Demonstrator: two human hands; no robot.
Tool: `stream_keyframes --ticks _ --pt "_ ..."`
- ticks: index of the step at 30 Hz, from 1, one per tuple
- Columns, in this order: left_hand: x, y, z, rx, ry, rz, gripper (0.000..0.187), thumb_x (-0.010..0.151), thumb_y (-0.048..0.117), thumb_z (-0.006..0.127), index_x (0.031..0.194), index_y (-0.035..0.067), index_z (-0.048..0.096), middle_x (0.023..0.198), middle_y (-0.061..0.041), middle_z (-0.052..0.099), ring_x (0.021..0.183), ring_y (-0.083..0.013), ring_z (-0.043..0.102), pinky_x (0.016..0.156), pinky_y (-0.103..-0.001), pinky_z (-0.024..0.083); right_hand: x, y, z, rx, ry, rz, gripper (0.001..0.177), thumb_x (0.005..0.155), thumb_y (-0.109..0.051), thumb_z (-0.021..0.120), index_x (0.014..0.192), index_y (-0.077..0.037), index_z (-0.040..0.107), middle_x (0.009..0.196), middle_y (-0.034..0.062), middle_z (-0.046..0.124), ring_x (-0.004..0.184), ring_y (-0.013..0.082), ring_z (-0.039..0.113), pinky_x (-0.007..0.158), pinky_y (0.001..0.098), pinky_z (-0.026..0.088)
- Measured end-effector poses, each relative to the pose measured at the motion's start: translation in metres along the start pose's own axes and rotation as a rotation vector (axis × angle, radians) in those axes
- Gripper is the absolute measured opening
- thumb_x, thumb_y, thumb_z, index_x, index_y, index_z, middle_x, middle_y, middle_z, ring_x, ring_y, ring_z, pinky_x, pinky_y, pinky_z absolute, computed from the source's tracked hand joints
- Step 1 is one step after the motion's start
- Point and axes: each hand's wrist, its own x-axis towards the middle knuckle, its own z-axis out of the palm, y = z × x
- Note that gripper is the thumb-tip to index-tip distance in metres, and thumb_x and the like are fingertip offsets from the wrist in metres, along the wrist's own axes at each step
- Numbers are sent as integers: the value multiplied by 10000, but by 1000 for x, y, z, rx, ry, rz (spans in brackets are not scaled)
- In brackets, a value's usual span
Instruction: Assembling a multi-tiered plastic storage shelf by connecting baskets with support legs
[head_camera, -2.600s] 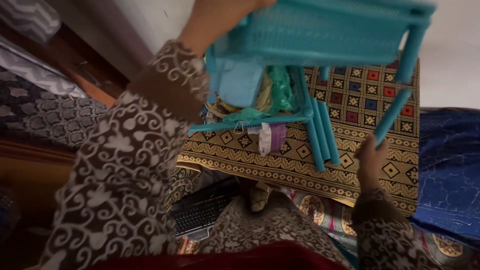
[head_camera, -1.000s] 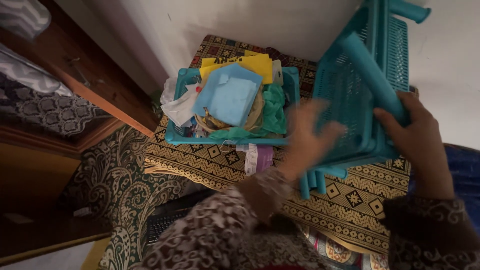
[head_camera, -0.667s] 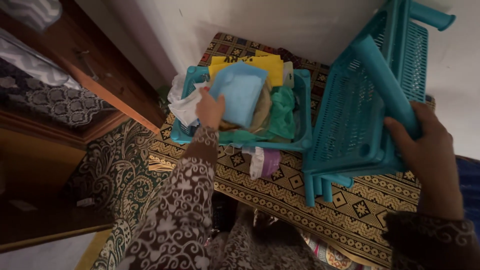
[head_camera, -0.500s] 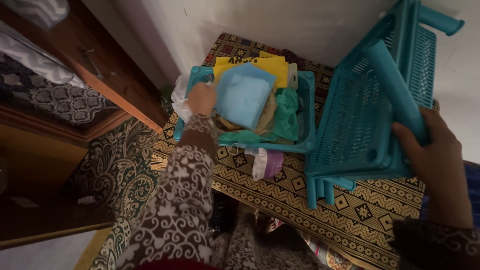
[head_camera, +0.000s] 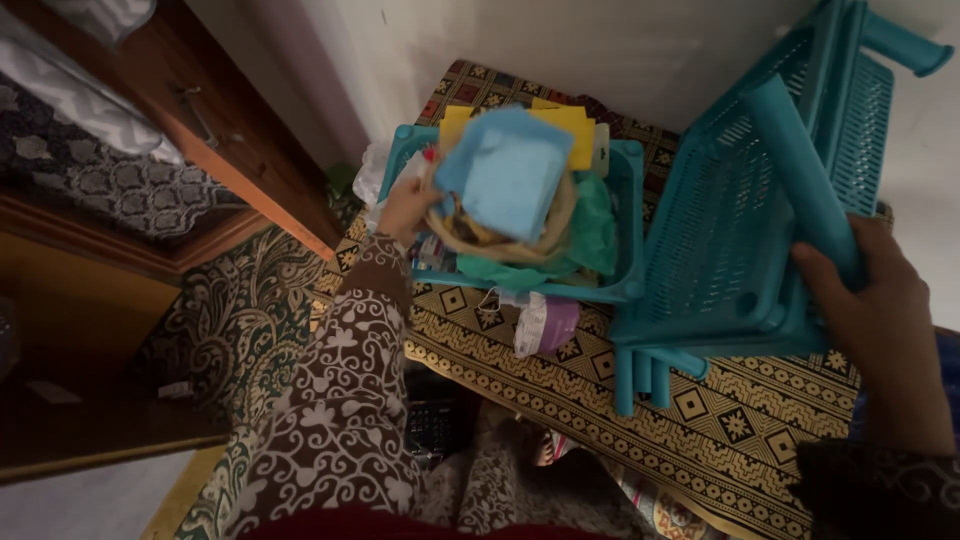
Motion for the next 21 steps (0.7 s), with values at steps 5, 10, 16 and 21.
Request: stream_keyframes --ticks 5,10,16,21 --pt "-20 90 1 -102 66 -33 283 908 113 677 1162 -2 625 1025 -132 693 843 -261 736 726 -406 678 4 -9 -1 -24 -1 -30 473 1012 -257 741 1385 12 629 892 227 690 714 313 701 619 433 560" --pt "-31 146 -8 -200 53 14 299 913 159 646 1168 6 615 1047 -119 672 925 -280 726 804 -446 684 6 9 10 79 2 -39 437 1035 -193 746 1393 26 624 911 203 688 721 282 691 620 393 550" --pt "-43 161 -18 -239 31 147 348 929 162 664 1225 1 580 1091 -122 631 1021 -304 692 913 -466 667 6 15 14 182 -12 -89 369 1067 -116 729 1363 64 603 952 180 652 706 247 659 595 355 538" --pt "-53 141 -22 -246 208 58 346 878 147 681 1197 30 621 1059 -109 644 941 -321 727 839 -447 681 0 36 31 181 120 -96 326 1132 -112 725 1365 63 577 1023 200 685 866 257 683 720 367 564"
